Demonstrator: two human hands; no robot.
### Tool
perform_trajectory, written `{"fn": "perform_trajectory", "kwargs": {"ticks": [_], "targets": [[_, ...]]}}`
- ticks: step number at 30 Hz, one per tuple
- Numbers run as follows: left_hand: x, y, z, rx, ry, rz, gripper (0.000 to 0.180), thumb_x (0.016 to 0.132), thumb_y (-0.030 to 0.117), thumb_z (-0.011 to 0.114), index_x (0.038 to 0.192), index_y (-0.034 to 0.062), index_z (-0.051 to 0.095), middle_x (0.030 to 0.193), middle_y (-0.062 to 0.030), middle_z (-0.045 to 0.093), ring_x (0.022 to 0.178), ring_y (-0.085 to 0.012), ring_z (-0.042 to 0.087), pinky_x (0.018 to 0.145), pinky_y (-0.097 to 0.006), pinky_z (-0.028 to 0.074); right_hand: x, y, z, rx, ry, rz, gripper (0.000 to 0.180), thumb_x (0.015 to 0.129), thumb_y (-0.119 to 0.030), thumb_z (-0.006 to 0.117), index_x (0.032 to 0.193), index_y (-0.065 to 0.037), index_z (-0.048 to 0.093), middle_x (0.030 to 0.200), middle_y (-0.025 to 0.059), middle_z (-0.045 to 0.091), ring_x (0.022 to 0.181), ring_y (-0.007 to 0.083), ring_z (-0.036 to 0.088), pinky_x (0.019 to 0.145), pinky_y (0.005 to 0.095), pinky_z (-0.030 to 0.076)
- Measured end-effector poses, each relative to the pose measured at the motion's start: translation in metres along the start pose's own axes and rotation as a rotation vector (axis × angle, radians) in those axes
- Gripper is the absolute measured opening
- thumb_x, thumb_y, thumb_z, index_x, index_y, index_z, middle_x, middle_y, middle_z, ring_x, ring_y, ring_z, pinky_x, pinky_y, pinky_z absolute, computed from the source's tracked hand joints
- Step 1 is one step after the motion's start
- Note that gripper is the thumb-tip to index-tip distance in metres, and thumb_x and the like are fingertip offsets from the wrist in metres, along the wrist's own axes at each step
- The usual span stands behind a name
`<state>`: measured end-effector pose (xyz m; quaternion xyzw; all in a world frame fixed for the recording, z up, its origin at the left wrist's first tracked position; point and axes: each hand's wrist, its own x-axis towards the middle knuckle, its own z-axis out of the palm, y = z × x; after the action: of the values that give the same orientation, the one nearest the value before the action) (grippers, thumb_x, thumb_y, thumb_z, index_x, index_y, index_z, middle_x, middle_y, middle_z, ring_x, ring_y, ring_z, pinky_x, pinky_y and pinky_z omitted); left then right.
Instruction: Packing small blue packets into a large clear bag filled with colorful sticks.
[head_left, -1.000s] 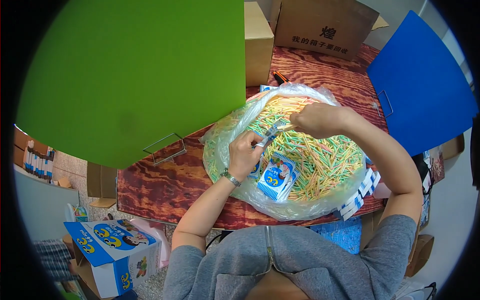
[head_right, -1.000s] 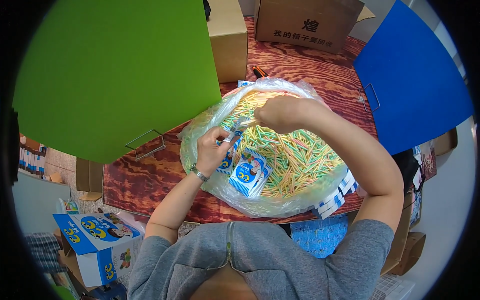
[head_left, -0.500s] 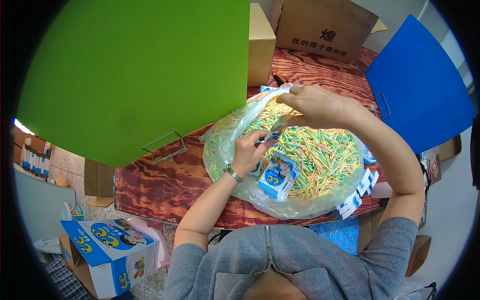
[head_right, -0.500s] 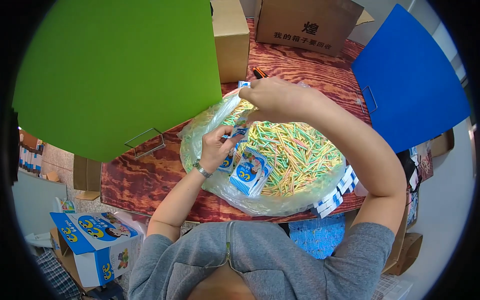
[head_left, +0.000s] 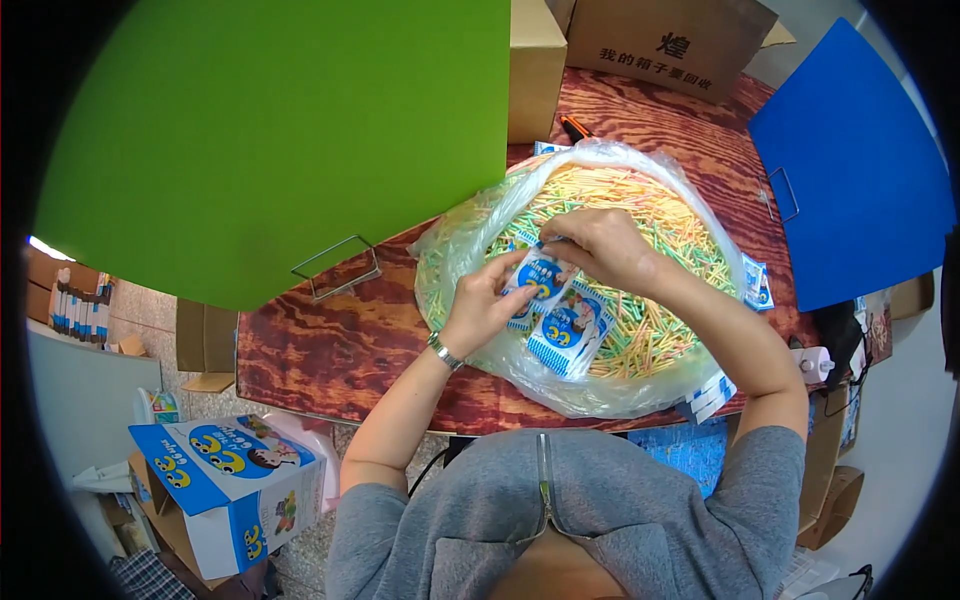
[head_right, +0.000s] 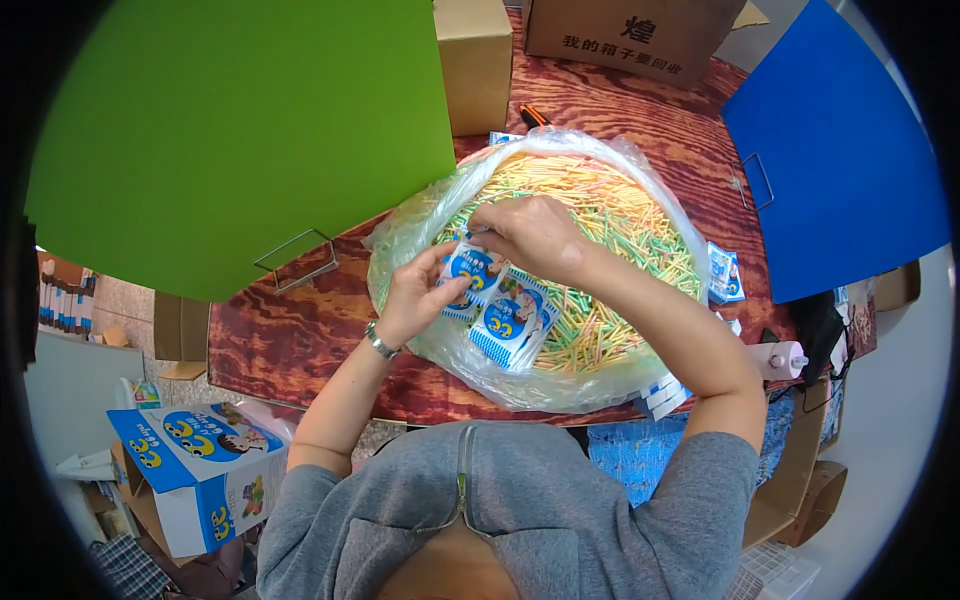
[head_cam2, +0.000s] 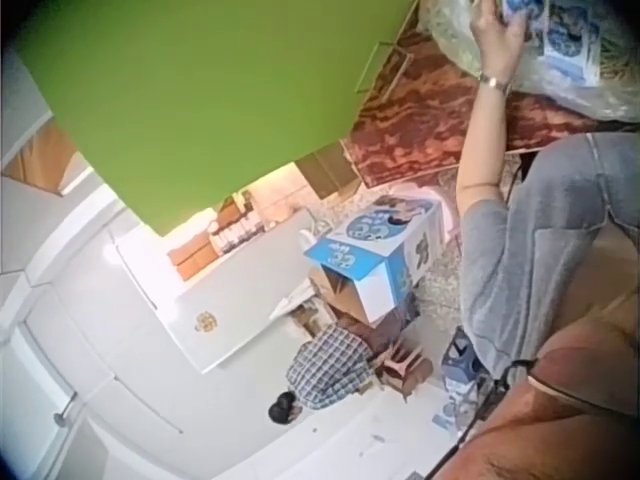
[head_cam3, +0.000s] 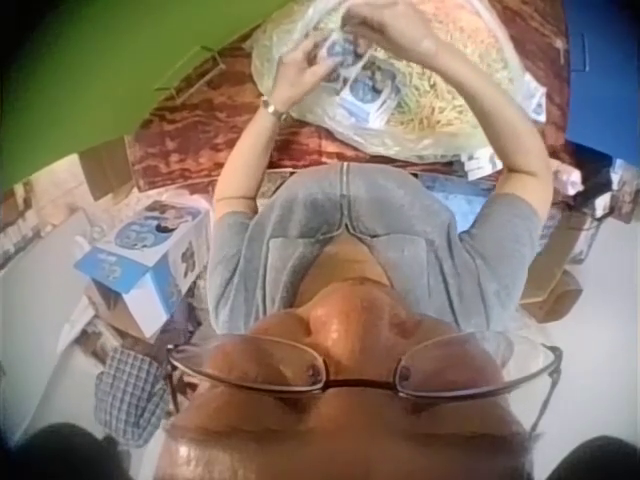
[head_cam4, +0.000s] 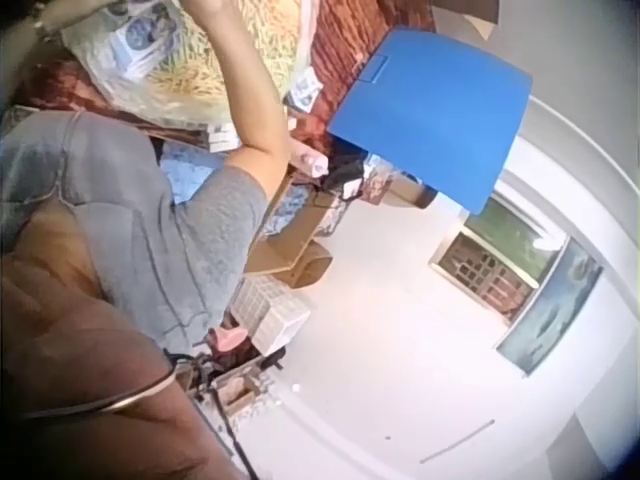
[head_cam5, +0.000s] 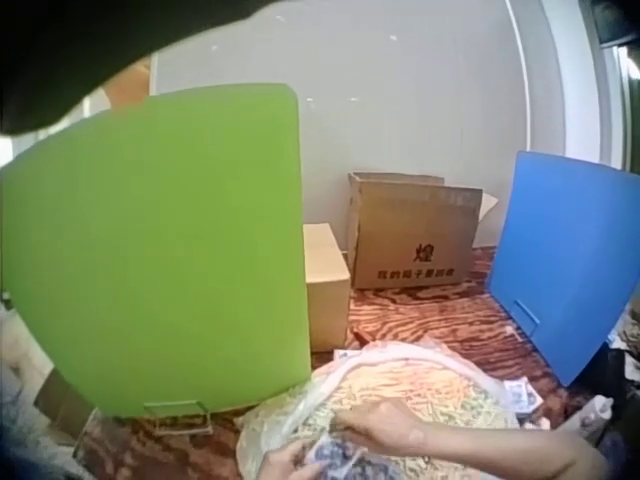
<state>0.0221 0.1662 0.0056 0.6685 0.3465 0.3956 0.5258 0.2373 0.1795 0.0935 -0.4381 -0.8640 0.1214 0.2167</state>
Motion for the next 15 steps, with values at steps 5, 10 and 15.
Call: {"fn": "perform_trajectory", "kwargs": {"ticks": [5,10,15], "targets": [[-0.029,0.016,-0.007,0.715,0.095,0.113,0.059,0.083,0.008,0.069,0.136,0.0040,0.046,0.099,-0.0124,0.065,0.087,-0.0224,0.064,0.072,-0.032,0.052,-0.002,0.007,0.051,0.245,-0.128,0.177,0.013,0.086,-0.019,0.067,0.093,-0.008,0.065,0.078,0.0125,0.067,0.072,0.0305,0.067,0.064,0.0394,0.052],[-0.042,-0.005,0.006,0.962,-0.093,0.378,0.031,0.080,0.014,0.070,0.110,0.0103,0.065,0.101,-0.0062,0.061,0.091,-0.0261,0.059,0.073,-0.035,0.052,0.002,0.009,0.063,0.043,-0.105,0.047,0.024,0.087,-0.029,0.066,0.102,-0.010,0.062,0.090,0.0127,0.067,0.083,0.0320,0.066,0.069,0.0426,0.052],[-0.036,-0.012,0.006,0.985,-0.076,0.306,0.023,0.080,0.016,0.070,0.103,0.0104,0.067,0.094,-0.0054,0.059,0.087,-0.0251,0.059,0.070,-0.036,0.052,-0.029,0.010,0.023,-0.208,-0.297,0.159,0.037,0.082,-0.042,0.069,0.096,-0.008,0.062,0.086,0.0127,0.063,0.083,0.0337,0.065,0.068,0.0430,0.052]]}}
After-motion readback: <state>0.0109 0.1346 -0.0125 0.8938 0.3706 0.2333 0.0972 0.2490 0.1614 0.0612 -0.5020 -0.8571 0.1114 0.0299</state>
